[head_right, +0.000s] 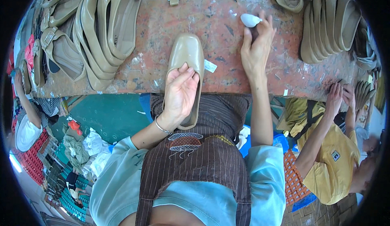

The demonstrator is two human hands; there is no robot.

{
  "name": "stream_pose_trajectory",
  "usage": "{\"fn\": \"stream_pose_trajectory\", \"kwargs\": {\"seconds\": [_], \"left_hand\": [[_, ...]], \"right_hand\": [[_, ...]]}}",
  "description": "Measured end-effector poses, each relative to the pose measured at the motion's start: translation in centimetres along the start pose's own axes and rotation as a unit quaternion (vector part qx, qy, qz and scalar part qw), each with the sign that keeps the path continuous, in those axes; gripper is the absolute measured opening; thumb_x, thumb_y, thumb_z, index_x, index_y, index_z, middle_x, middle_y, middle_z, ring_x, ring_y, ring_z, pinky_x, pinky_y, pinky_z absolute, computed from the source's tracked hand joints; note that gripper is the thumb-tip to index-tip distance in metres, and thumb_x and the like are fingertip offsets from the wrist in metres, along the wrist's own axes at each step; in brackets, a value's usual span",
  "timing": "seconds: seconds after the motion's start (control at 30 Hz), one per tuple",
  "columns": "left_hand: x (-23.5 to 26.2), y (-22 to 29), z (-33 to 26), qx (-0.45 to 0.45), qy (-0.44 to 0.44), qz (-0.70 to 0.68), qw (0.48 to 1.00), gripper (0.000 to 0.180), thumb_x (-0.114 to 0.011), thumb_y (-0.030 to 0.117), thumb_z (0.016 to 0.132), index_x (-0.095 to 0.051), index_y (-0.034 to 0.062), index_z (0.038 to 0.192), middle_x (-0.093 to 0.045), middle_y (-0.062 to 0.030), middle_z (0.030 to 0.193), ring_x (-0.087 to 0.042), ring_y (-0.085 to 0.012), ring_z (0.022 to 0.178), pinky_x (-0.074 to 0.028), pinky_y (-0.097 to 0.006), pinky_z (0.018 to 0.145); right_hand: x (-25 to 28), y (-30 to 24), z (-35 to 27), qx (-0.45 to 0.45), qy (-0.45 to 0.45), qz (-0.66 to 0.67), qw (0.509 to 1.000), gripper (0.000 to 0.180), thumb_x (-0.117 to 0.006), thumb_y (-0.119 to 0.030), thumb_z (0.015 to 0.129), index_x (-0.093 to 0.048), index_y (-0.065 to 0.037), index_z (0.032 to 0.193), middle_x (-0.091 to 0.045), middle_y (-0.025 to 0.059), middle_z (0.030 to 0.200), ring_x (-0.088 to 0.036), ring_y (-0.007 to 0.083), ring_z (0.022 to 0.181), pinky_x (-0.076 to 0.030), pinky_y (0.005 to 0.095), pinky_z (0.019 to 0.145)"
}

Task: Attaching decorative buckles to beige shoes using glue.

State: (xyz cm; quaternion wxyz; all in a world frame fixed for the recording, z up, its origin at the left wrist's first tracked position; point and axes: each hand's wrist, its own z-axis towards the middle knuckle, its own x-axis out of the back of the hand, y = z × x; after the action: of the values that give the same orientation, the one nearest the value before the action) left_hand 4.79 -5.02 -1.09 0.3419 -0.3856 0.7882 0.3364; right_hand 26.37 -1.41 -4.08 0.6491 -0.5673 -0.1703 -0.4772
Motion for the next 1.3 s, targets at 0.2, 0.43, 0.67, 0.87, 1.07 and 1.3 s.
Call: {"fn": "stream_pose_trajectory", "kwargs": {"seconds": [0.2,0.43,0.67,0.87,1.07,1.3], "left_hand": [[0.3,0.1,0.1,0.030,0.049,-0.016,0.998,0.018,-0.058,-0.010,0.092,-0.056,0.0075,0.086,-0.065,-0.0074,0.102,-0.063,-0.0169,0.101,-0.049,-0.034,0.096],[0.2,-0.1,0.3,0.009,0.056,0.003,0.998,0.023,-0.057,-0.011,0.091,-0.054,0.0084,0.080,-0.065,-0.0077,0.100,-0.064,-0.0174,0.101,-0.050,-0.035,0.097],[0.2,0.0,0.3,0.023,0.033,-0.033,0.999,0.013,-0.057,-0.010,0.092,-0.059,0.0032,0.091,-0.065,-0.0103,0.108,-0.063,-0.0189,0.106,-0.050,-0.036,0.099],[-0.3,0.1,0.3,0.013,-0.012,0.008,1.000,0.022,-0.052,-0.004,0.095,-0.056,-0.0047,0.117,-0.062,-0.0151,0.123,-0.059,-0.0222,0.117,-0.045,-0.038,0.107],[-0.2,0.1,0.4,0.016,0.003,0.001,1.000,0.027,-0.051,-0.004,0.096,-0.053,-0.0066,0.122,-0.061,-0.0163,0.127,-0.058,-0.0221,0.119,-0.043,-0.039,0.110],[-0.9,0.8,0.7,0.037,-0.007,-0.042,0.998,0.025,-0.054,0.000,0.097,-0.055,-0.0044,0.121,-0.062,-0.0126,0.122,-0.060,-0.0205,0.114,-0.046,-0.038,0.106]], "right_hand": [[-0.3,-6.8,-0.3,0.100,0.096,0.033,0.990,0.038,-0.068,-0.003,0.089,-0.053,0.001,0.124,-0.058,0.0180,0.122,-0.061,0.0324,0.108,-0.048,0.0401,0.095],[-8.3,-7.8,9.7,0.004,0.033,-0.109,0.994,0.038,-0.075,-0.022,0.085,-0.061,0.001,0.112,-0.059,0.0204,0.107,-0.061,0.0399,0.096,-0.050,0.0466,0.081],[-1.0,-9.0,3.0,-0.043,-0.107,0.124,0.986,0.032,-0.080,-0.010,0.078,-0.076,-0.007,0.110,-0.067,0.0118,0.092,-0.063,0.0208,0.085,-0.051,0.0319,0.076],[1.1,-10.6,-1.7,-0.001,-0.176,0.167,0.970,0.037,-0.080,0.000,0.071,-0.075,-0.006,0.107,-0.067,0.0099,0.101,-0.067,0.0217,0.091,-0.056,0.0323,0.077],[1.0,-10.9,-1.5,-0.013,-0.188,0.165,0.968,0.037,-0.078,0.003,0.071,-0.075,-0.006,0.107,-0.067,0.0100,0.102,-0.067,0.0219,0.089,-0.056,0.0312,0.076],[0.8,-10.9,-1.6,-0.057,-0.191,0.173,0.964,0.035,-0.080,0.001,0.070,-0.077,-0.006,0.103,-0.065,0.0098,0.099,-0.065,0.0202,0.084,-0.054,0.0305,0.074]]}}
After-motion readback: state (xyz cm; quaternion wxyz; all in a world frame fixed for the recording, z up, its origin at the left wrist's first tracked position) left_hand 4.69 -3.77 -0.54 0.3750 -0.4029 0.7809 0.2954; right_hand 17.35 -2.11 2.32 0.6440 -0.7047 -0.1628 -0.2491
